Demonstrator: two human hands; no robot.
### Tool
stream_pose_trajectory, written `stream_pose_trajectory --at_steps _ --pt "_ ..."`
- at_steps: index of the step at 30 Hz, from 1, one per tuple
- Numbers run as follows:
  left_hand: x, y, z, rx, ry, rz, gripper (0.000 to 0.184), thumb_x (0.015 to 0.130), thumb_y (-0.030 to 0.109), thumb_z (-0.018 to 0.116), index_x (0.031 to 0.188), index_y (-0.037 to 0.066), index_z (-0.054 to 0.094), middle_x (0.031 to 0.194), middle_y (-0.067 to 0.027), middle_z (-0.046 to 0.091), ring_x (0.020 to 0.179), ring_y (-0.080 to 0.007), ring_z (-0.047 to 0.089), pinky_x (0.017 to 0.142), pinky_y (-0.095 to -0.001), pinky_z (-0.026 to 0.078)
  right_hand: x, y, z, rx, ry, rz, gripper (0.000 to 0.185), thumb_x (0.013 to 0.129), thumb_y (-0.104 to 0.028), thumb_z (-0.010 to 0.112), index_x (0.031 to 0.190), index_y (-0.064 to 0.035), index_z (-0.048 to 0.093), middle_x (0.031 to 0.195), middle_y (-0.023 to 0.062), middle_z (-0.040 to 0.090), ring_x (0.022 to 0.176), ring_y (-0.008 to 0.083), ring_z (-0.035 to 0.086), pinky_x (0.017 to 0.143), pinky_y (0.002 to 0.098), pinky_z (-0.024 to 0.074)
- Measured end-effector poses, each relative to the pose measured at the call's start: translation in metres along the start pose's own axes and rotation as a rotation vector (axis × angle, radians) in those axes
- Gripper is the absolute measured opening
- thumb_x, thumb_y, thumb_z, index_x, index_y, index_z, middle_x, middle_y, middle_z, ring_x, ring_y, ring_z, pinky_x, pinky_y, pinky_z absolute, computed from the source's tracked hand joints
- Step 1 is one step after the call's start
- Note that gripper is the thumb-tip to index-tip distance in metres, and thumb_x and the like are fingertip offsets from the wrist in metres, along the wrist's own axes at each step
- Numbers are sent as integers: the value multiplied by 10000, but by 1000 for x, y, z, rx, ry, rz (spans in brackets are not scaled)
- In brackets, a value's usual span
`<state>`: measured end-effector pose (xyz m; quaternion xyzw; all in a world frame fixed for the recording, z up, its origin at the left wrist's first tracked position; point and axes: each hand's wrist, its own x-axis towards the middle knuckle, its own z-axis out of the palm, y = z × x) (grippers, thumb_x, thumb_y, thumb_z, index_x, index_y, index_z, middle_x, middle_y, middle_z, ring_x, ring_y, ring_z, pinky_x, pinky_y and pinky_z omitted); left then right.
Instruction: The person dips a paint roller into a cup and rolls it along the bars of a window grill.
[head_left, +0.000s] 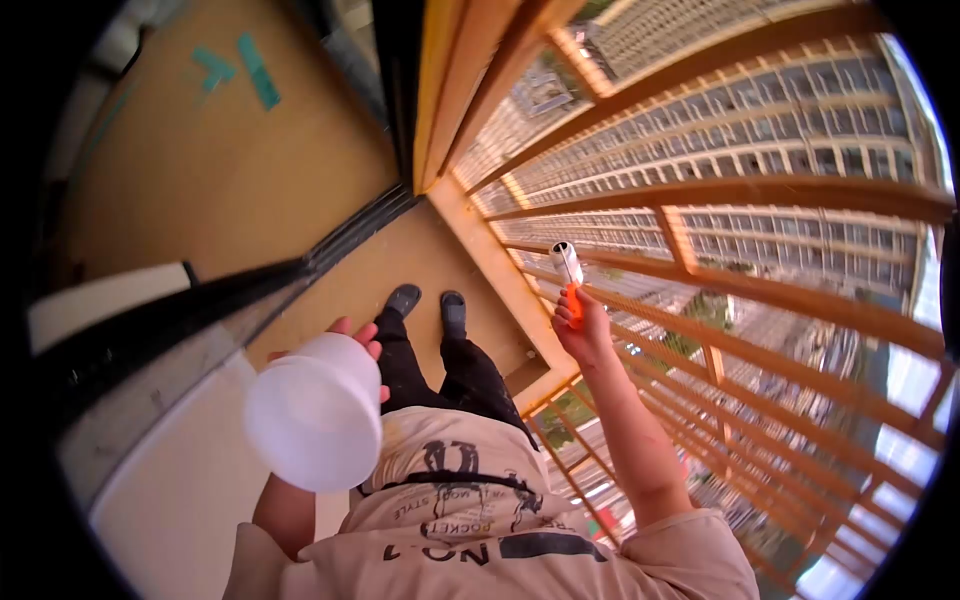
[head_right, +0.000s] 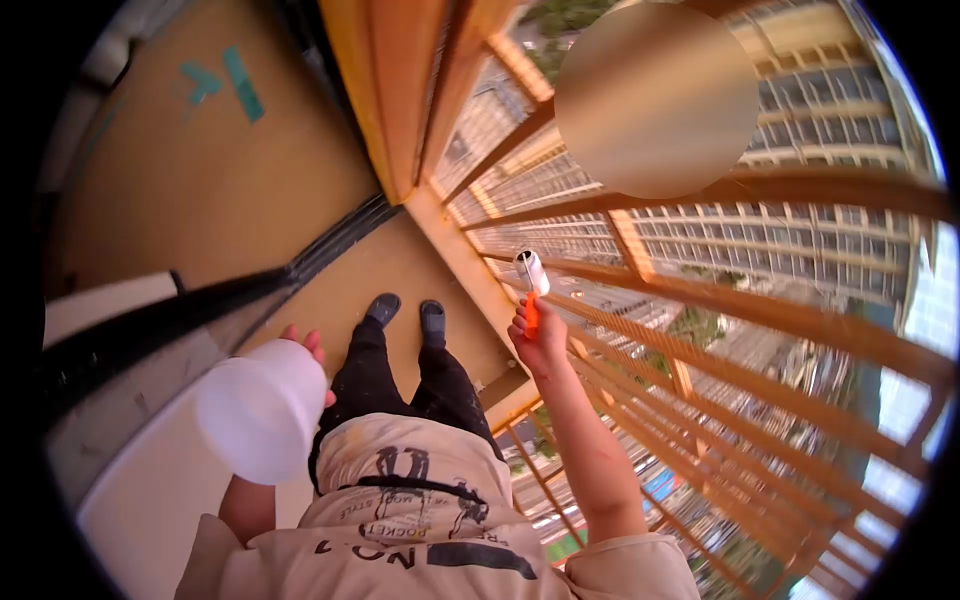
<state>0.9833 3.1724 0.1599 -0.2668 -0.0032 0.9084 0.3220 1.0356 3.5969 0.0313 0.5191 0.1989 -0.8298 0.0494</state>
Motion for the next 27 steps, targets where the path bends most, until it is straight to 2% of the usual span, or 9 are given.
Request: stream_pose_trajectory --at_steps 2,4,7,9,11,16,18,21,27 --pt "-11 -7 -22 -31 41 116 785 951 483 597 1579 155 259 1607 -169 310 1456 -334 358 1009 -754 351 72 14 -25 5 18 23 184 1050 -255 473 1010 -80 515 777 30 509 581 132 424 531 269 368" --pt "-18 -14 -40 148 30 257 707 967 530 525 1531 132 370 1571 -159 370 1409 -306 435 989 -767 393 126 30 -40 -67 59 37 189 1051 -265 476 1001 -87 517 762 27 503 585 137 428 534 270 375" --pt "-21 -17 -108 4 36 360 667 964 524 535 1516 179 393 1560 -117 394 1394 -282 447 920 -759 435 210 57 -73 -134 95 47 212 1053 -291 482 985 -93 521 735 25 496 591 151 441 539 274 390" --pt "-16 -12 -149 56 65 352 636 959 533 539 1502 224 415 1553 -82 410 1391 -261 446 902 -718 451 248 77 -80 -171 181 -13 181 1047 -252 471 985 -87 513 742 22 494 585 134 435 529 255 394" --pt "-1 -11 -172 45 -104 315 626 953 556 531 1489 246 434 1545 -83 418 1385 -249 442 911 -710 438 295 95 -111 -194 77 -24 192 1047 -264 470 982 -90 514 743 18 492 586 143 437 543 268 405" --pt "31 2 -244 70 -23 294 564 969 517 511 1471 265 460 1536 -57 425 1379 -224 430 953 -688 414 401 125 -161 -250 131 -26 213 1046 -264 467 1004 -63 523 766 27 502 601 144 450 557 267 411" --pt "48 4 -265 74 16 315 548 976 497 504 1469 262 463 1516 -52 444 1374 -218 432 961 -686 406 441 135 -176 -233 128 -16 190 1044 -255 494 977 -88 552 768 22 526 607 141 460 564 280 396" --pt "64 5 -296 55 35 319 540 979 487 502 1465 253 468 1495 -56 459 1377 -220 428 960 -694 402 488 147 -185 -243 82 -29 209 1055 -269 490 968 -87 543 770 24 524 607 142 456 566 284 394" --pt "73 -9 -317 -65 72 314 559 982 496 498 1471 231 445 1481 -83 465 1399 -258 411 964 -716 395 451 151 -144 -214 144 -111 176 1037 -230 487 1006 -62 528 798 25 514 611 136 442 560 258 386"
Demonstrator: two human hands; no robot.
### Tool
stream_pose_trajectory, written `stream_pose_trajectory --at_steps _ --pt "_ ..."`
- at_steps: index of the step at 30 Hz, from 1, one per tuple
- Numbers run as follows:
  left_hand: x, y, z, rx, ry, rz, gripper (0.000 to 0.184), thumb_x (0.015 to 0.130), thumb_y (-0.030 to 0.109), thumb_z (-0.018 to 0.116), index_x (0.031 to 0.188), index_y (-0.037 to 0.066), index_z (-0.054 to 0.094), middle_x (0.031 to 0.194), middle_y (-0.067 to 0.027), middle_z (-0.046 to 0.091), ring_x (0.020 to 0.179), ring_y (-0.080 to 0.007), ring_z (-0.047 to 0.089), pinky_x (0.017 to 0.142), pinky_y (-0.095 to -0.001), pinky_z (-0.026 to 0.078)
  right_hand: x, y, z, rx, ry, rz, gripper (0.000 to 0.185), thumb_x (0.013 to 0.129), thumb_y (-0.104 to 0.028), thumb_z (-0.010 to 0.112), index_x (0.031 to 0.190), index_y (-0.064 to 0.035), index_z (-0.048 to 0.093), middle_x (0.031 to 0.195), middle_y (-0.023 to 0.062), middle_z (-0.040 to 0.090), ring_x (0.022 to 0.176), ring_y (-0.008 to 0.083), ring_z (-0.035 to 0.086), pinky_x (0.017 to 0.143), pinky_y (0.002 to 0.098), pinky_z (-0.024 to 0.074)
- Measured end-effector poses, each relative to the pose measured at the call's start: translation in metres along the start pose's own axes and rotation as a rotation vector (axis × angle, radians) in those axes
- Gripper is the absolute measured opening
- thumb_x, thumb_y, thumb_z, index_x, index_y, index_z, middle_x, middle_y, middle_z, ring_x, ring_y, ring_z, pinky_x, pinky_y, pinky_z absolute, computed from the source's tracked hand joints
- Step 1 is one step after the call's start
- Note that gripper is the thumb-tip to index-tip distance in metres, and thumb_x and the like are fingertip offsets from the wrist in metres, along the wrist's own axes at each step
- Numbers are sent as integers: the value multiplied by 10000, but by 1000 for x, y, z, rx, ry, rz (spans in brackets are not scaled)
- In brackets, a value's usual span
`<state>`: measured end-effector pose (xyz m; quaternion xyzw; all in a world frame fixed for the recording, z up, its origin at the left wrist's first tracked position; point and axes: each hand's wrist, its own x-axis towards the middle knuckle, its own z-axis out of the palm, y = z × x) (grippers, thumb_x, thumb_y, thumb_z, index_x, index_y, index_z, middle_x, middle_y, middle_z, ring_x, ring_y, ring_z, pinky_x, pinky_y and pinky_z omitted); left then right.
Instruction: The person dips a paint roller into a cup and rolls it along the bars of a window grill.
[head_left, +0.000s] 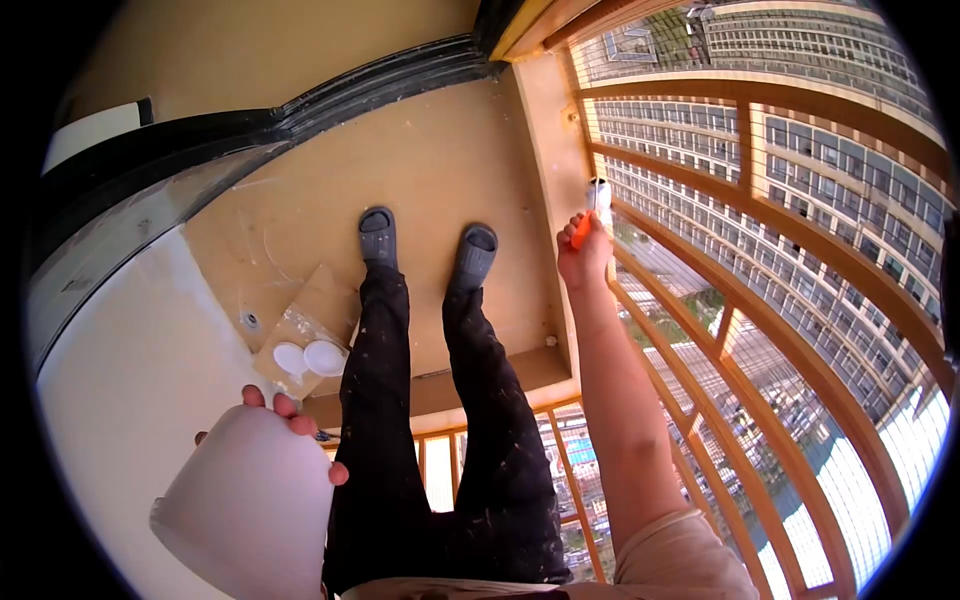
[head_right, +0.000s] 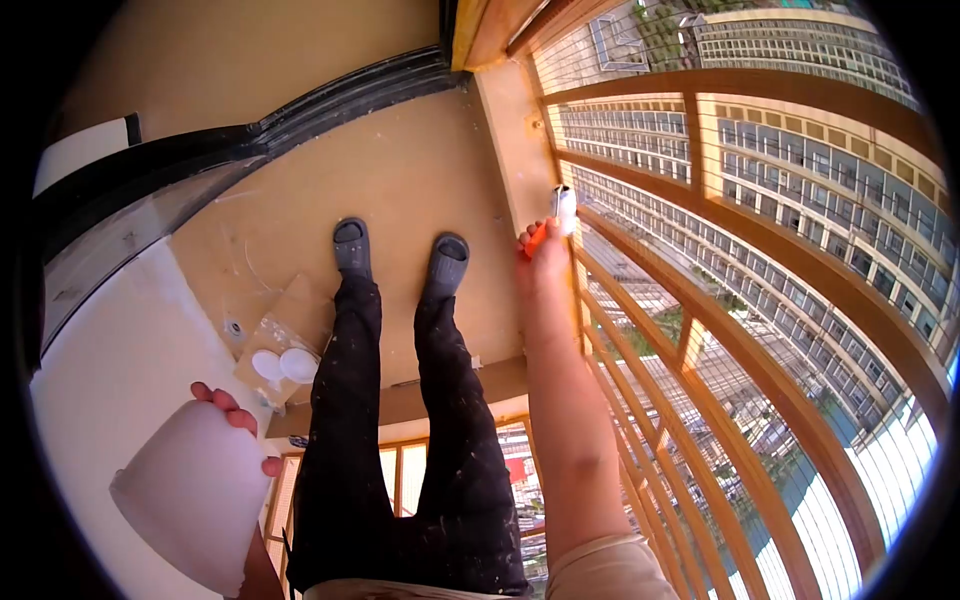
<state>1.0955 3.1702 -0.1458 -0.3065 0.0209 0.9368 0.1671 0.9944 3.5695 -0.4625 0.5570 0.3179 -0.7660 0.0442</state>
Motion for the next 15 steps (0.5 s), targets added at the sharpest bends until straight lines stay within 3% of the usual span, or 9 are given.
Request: stream_pose_trajectory --at_steps 7,9,13,15 --pt "-27 -7 55 -82 -123 -30 648 928 547 575 1466 208 451 1491 -119 465 1387 -297 432 980 -775 390 -255 -106 10 -21 -63 -62 233 1051 -241 476 1125 -28 535 804 16 496 581 107 423 531 244 347" --pt "-36 -3 82 115 -207 -33 601 1016 508 450 1529 208 366 1564 -83 384 1422 -226 391 958 -700 396 -336 -145 12 -21 -66 -37 257 1050 -250 482 1157 -23 535 818 19 497 584 110 425 543 242 357" --pt "-50 2 116 112 -209 -11 621 1002 530 470 1524 208 372 1556 -91 390 1414 -228 397 947 -699 416 -474 -200 37 -35 34 6 286 1051 -258 464 1203 -22 522 828 27 504 584 107 431 541 244 358" --pt "-54 11 126 69 -196 2 623 1014 506 464 1521 156 368 1542 -136 396 1407 -287 401 959 -708 417 -531 -216 54 -112 58 -27 314 1044 -269 463 1238 -27 511 834 29 513 562 106 431 524 247 353"
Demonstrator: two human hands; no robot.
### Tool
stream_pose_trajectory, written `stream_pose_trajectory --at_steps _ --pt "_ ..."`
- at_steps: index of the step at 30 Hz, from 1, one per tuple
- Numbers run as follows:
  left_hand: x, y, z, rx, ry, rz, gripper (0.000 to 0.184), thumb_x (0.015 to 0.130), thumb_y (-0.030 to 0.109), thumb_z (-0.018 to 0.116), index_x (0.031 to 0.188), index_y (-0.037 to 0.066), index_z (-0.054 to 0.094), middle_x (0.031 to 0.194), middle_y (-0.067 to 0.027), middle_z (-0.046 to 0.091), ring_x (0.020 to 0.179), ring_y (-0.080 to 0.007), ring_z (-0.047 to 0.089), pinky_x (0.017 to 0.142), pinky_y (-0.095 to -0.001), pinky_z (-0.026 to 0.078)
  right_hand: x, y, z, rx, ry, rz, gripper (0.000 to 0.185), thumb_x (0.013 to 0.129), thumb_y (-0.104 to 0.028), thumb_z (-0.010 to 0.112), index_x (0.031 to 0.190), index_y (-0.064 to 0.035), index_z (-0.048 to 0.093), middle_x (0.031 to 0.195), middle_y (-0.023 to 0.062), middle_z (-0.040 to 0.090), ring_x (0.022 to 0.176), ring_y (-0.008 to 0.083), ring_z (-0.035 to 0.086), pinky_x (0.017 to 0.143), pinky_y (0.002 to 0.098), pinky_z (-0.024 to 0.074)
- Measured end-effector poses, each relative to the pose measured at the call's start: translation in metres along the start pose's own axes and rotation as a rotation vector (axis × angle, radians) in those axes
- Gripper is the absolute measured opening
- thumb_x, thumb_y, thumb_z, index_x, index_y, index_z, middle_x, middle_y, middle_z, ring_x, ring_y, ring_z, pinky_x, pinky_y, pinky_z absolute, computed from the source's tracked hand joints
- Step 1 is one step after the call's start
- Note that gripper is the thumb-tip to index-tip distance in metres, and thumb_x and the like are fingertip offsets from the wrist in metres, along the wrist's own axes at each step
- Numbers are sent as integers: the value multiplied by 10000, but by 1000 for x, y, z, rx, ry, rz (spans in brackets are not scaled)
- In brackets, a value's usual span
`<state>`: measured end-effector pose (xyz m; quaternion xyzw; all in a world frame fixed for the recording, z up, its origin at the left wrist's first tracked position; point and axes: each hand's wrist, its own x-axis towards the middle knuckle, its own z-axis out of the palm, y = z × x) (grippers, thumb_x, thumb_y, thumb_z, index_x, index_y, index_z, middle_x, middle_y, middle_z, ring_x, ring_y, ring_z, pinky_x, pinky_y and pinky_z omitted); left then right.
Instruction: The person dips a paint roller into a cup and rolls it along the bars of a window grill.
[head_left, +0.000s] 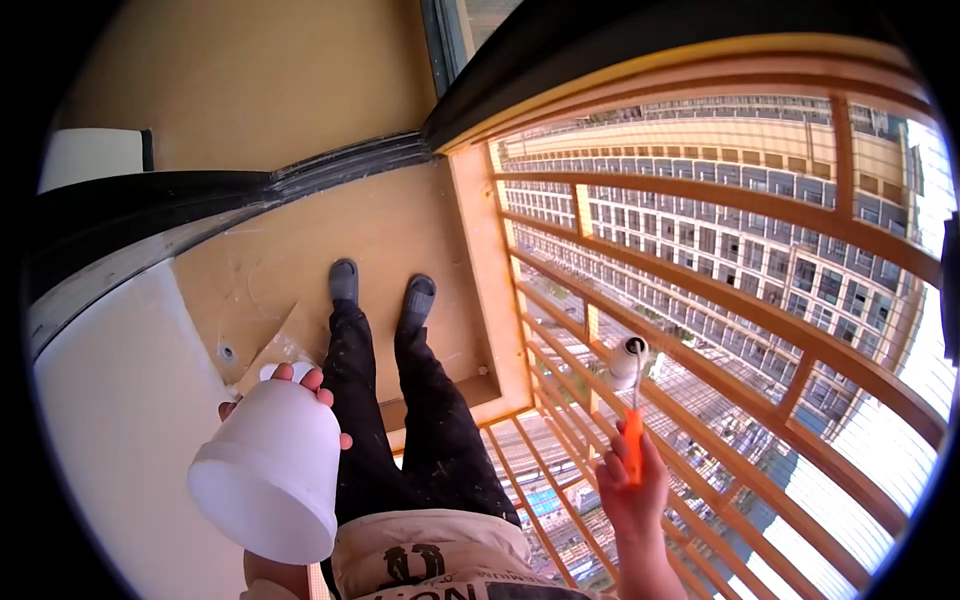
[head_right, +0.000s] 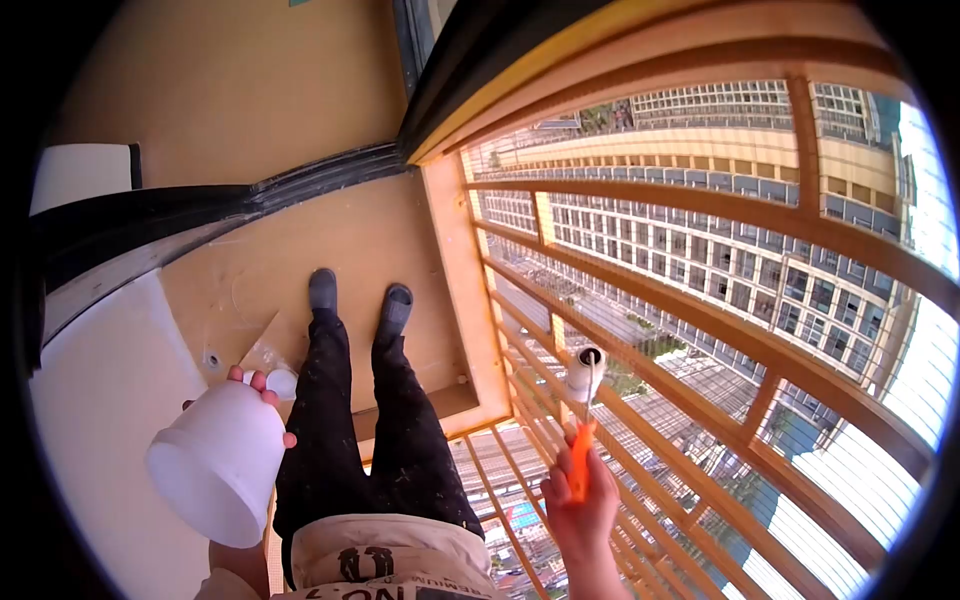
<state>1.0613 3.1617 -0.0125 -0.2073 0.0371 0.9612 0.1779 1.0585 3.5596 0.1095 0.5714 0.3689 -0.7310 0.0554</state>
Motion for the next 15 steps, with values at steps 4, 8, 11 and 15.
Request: stream_pose_trajectory --at_steps 4,8,11,15 --pt "-3 13 18 -127 189 27 733 918 595 588 1442 94 471 1448 -214 493 1297 -371 502 909 -764 455 -40 -24 35 -111 -64 -137 342 1044 -284 456 1259 -21 499 829 14 510 535 89 419 502 240 338" --pt "4 22 60 -187 525 162 722 956 581 530 1461 71 449 1454 -218 485 1298 -377 498 924 -742 462 11 -10 71 -46 -72 -108 304 1053 -264 450 1236 -27 504 835 9 494 564 89 416 528 237 339" --pt "3 39 24 -150 561 146 728 959 595 517 1456 68 447 1452 -217 479 1307 -375 493 919 -738 464 101 27 85 20 -85 -60 293 1050 -218 454 1224 15 489 821 28 479 593 90 419 533 223 352" --pt "14 54 -46 -136 393 66 690 955 597 525 1439 111 460 1455 -201 477 1321 -357 487 922 -750 451 273 88 84 96 -109 33 206 1057 -214 431 1092 -25 507 807 33 505 553 93 408 511 225 361"
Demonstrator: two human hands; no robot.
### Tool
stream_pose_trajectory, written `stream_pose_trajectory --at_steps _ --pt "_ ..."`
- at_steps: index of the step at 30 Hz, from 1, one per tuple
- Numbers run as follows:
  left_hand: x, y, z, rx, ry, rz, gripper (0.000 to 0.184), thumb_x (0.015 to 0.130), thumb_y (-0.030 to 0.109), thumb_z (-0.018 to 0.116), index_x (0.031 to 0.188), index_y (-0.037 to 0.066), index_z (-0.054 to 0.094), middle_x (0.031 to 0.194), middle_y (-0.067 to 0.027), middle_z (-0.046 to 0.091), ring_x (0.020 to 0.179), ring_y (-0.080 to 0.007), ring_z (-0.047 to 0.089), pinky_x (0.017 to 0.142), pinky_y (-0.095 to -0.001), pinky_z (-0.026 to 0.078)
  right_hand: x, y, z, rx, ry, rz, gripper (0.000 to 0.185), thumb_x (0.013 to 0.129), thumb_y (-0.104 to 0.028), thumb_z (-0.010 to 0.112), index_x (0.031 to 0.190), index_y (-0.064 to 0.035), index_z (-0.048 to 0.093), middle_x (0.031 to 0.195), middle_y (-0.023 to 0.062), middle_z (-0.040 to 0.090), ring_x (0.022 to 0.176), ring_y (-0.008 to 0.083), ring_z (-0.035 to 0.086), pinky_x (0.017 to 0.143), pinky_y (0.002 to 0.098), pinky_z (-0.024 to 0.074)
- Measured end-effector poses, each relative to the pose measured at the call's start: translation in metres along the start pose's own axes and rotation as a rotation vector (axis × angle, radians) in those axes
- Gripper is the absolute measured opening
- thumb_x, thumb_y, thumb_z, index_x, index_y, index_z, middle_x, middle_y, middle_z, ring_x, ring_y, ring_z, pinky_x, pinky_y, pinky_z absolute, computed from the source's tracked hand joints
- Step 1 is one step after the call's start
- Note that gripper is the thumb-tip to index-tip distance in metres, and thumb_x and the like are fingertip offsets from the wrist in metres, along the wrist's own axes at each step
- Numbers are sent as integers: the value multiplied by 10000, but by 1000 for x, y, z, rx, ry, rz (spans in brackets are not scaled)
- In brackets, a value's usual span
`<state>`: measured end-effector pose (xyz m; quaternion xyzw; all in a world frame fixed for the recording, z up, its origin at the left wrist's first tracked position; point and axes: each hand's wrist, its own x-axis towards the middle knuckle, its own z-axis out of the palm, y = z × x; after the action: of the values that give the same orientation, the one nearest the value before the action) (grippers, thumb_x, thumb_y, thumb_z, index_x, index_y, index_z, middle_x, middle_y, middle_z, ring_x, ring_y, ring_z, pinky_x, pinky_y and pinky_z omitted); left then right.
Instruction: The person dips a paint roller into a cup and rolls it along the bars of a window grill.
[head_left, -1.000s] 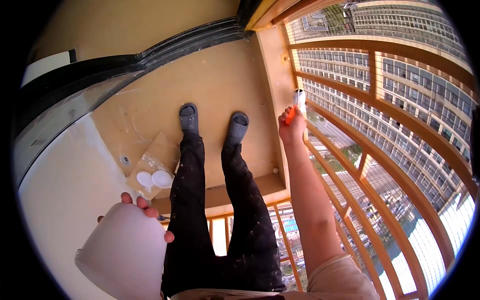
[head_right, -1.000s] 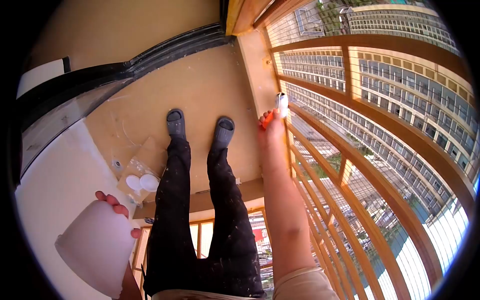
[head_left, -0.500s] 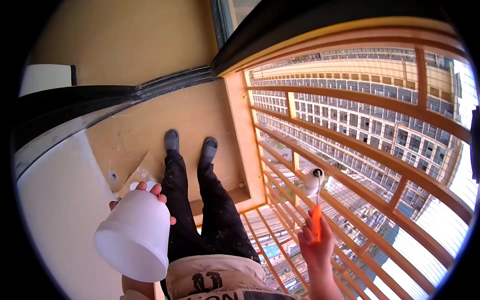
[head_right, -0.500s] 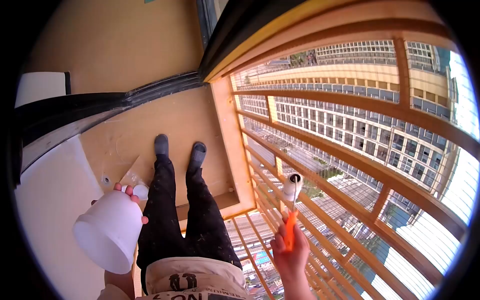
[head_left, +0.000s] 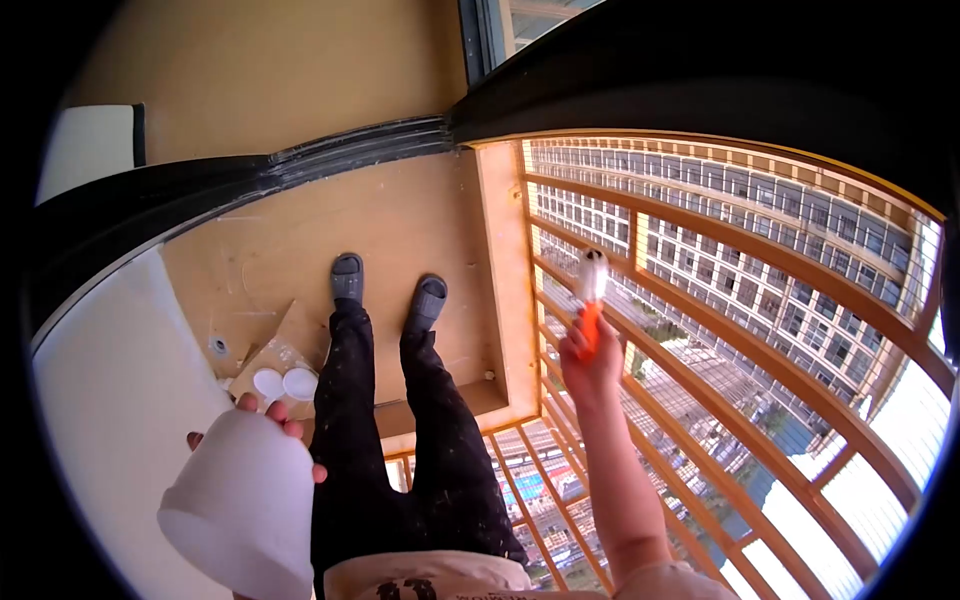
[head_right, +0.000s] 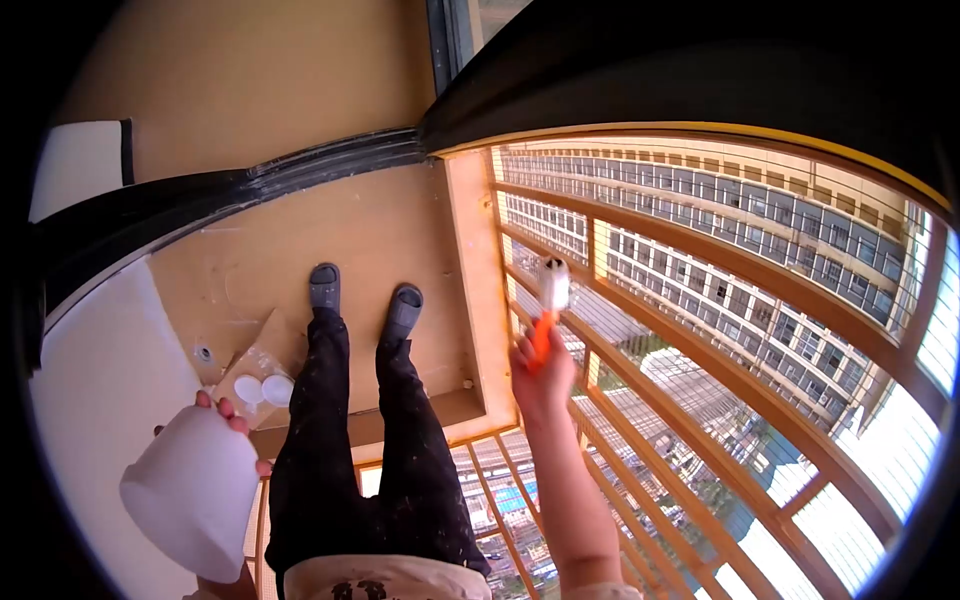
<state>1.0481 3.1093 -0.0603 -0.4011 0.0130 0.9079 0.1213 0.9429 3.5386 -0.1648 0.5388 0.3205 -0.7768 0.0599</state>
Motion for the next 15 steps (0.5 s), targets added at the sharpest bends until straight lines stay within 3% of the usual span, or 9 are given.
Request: stream_pose_trajectory --at_steps 2,7,10,15 --pt "20 7 -31 84 -206 -43 646 951 592 534 1434 169 471 1468 -170 484 1336 -341 482 930 -765 431 95 33 -27 65 -80 70 184 1058 -207 425 1079 -46 512 798 24 492 554 95 405 513 218 357" --pt "42 7 -60 106 -140 -67 614 942 606 542 1413 215 489 1468 -133 494 1359 -313 468 938 -777 406 251 106 -35 25 23 35 173 1046 -214 441 979 -66 501 770 29 485 604 130 436 556 252 387" --pt "48 2 -71 82 -64 -48 617 940 619 539 1401 211 495 1464 -141 499 1370 -312 456 944 -774 400 298 130 -33 21 92 16 190 1050 -217 440 953 -62 494 757 29 477 603 134 434 559 257 394" --pt "52 -11 -70 48 -96 -53 633 940 647 504 1398 210 500 1463 -150 501 1377 -324 447 954 -773 395 300 130 -40 29 107 15 219 1059 -231 427 944 -57 495 740 24 473 594 132 430 538 252 381"
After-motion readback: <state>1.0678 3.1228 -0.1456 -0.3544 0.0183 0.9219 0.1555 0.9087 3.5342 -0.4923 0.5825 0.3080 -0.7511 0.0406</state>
